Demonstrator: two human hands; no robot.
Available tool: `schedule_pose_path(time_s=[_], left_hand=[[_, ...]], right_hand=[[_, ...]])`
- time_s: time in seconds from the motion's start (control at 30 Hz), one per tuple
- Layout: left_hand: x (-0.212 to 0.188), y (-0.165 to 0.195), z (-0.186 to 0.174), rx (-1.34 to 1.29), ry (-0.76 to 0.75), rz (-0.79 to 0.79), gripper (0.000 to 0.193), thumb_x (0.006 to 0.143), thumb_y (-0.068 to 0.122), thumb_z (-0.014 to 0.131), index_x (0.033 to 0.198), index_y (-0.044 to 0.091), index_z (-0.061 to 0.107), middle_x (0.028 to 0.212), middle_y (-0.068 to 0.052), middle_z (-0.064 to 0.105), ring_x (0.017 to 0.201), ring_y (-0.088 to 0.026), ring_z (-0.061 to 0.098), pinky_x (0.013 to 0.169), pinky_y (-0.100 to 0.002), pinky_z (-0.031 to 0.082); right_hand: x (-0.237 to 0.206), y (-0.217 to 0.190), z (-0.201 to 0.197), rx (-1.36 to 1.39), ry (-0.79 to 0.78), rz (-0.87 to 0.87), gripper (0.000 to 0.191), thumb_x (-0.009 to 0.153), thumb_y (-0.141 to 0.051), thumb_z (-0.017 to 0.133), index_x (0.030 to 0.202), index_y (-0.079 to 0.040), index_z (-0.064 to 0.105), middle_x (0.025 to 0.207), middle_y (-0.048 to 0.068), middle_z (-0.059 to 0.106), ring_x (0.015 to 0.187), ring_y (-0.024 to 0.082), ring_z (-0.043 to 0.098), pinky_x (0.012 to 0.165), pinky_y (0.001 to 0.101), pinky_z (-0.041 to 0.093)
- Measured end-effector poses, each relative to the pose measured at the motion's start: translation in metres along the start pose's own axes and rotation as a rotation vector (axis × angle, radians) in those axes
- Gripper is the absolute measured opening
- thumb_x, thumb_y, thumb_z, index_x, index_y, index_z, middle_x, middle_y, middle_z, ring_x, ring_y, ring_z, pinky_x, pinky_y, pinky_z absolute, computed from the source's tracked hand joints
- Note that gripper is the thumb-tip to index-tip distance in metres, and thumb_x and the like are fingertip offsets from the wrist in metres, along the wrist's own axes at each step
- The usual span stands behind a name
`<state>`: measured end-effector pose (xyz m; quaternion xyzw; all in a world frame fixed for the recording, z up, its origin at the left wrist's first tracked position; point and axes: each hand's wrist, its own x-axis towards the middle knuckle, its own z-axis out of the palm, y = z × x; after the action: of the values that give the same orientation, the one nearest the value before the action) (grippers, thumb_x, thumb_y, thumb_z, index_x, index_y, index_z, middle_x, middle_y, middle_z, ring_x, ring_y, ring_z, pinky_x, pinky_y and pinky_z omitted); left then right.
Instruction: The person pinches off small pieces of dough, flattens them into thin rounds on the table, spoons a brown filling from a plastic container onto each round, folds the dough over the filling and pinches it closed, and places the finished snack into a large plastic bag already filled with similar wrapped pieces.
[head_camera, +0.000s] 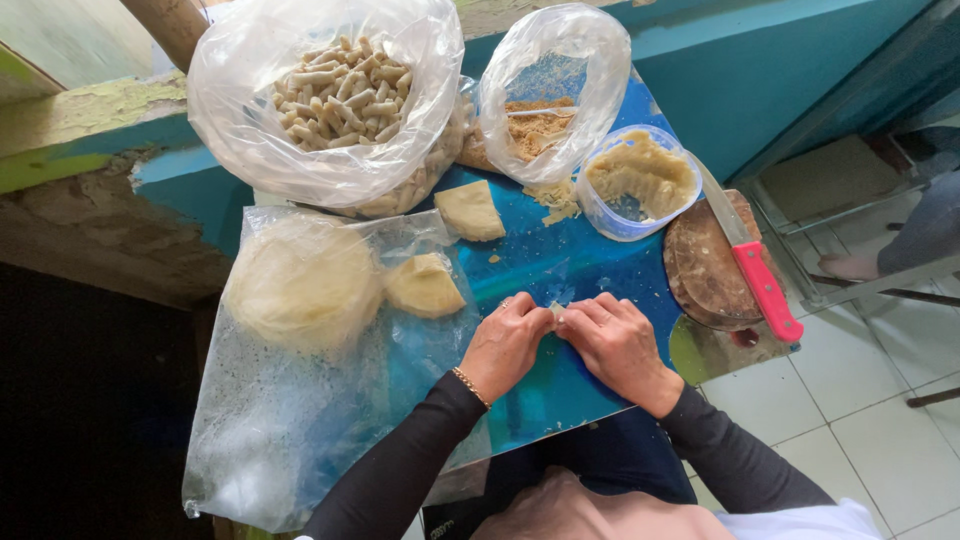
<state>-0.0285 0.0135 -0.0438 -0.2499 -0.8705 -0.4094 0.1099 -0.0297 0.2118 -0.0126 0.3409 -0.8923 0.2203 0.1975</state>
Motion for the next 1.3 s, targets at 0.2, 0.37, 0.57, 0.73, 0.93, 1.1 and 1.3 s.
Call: schedule_pose_path(time_s=[0.2,0.37,0.57,0.73,0.93,1.1,1.3], left_hand=[[-0.003,-0.003,-0.004,-0.037,0.027,-0.021,0.013,0.089,0.009,0.07,0.1,0.003,0.065,0.092,-0.014,0.061,0.09,-0.036,0.064,0.076,-0.045,0.053],[-0.002,-0.008,-0.005,-0.012,0.075,-0.015,0.005,0.092,0.007,0.067,0.097,0.007,0.069,0.091,-0.014,0.063,0.09,-0.035,0.066,0.078,-0.044,0.054],[-0.008,-0.017,-0.023,-0.249,0.244,-0.224,0.016,0.095,0.005,0.062,0.109,0.004,0.069,0.096,-0.016,0.068,0.085,-0.035,0.069,0.074,-0.042,0.054],[-0.025,-0.021,-0.042,-0.229,0.248,-0.209,0.015,0.096,0.005,0.06,0.107,0.005,0.069,0.096,-0.015,0.068,0.089,-0.036,0.069,0.078,-0.043,0.055],[-0.046,-0.022,-0.052,-0.125,0.172,-0.147,0.011,0.097,0.008,0.06,0.103,0.007,0.069,0.096,-0.016,0.068,0.089,-0.039,0.067,0.076,-0.047,0.054],[-0.051,-0.016,-0.054,-0.105,0.142,-0.148,0.011,0.097,0.01,0.061,0.103,0.008,0.069,0.094,-0.015,0.067,0.087,-0.039,0.067,0.075,-0.048,0.053],[-0.052,-0.021,-0.061,-0.117,0.149,-0.125,0.012,0.096,0.008,0.059,0.103,0.007,0.069,0.095,-0.016,0.067,0.088,-0.039,0.067,0.077,-0.047,0.054]], right_hand=[[0.005,0.004,0.003,-0.099,-0.029,-0.021,0.016,0.083,-0.017,0.075,0.099,-0.014,0.073,0.103,-0.001,0.07,0.092,0.022,0.063,0.073,0.0382,0.047],[0.001,-0.02,-0.001,-0.271,0.009,-0.085,0.037,0.085,-0.017,0.07,0.12,-0.009,0.072,0.117,0.003,0.071,0.107,0.022,0.065,0.09,0.04,0.049],[0.02,-0.026,0.009,-0.267,-0.045,-0.11,0.056,0.08,-0.04,0.072,0.124,-0.006,0.068,0.119,0.009,0.07,0.111,0.028,0.063,0.096,0.0471,0.044],[0.061,-0.024,0.011,-0.115,-0.369,0.094,0.029,0.091,-0.028,0.071,0.118,-0.02,0.074,0.099,0.003,0.074,0.097,0.023,0.069,0.087,0.0409,0.049],[0.163,-0.028,-0.016,0.205,0.121,-0.128,0.017,0.107,-0.014,0.065,0.122,-0.009,0.069,0.1,0.012,0.074,0.087,0.028,0.073,0.073,0.0385,0.056],[0.3,-0.058,-0.007,-0.017,0.254,-0.242,0.022,0.105,-0.016,0.068,0.126,-0.012,0.074,0.088,0.008,0.074,0.066,0.025,0.066,0.059,0.0416,0.049],[0.248,-0.094,0.012,0.024,0.49,-0.326,0.025,0.109,-0.001,0.066,0.132,-0.009,0.063,0.116,0.012,0.062,0.103,0.032,0.064,0.086,0.043,0.055]])
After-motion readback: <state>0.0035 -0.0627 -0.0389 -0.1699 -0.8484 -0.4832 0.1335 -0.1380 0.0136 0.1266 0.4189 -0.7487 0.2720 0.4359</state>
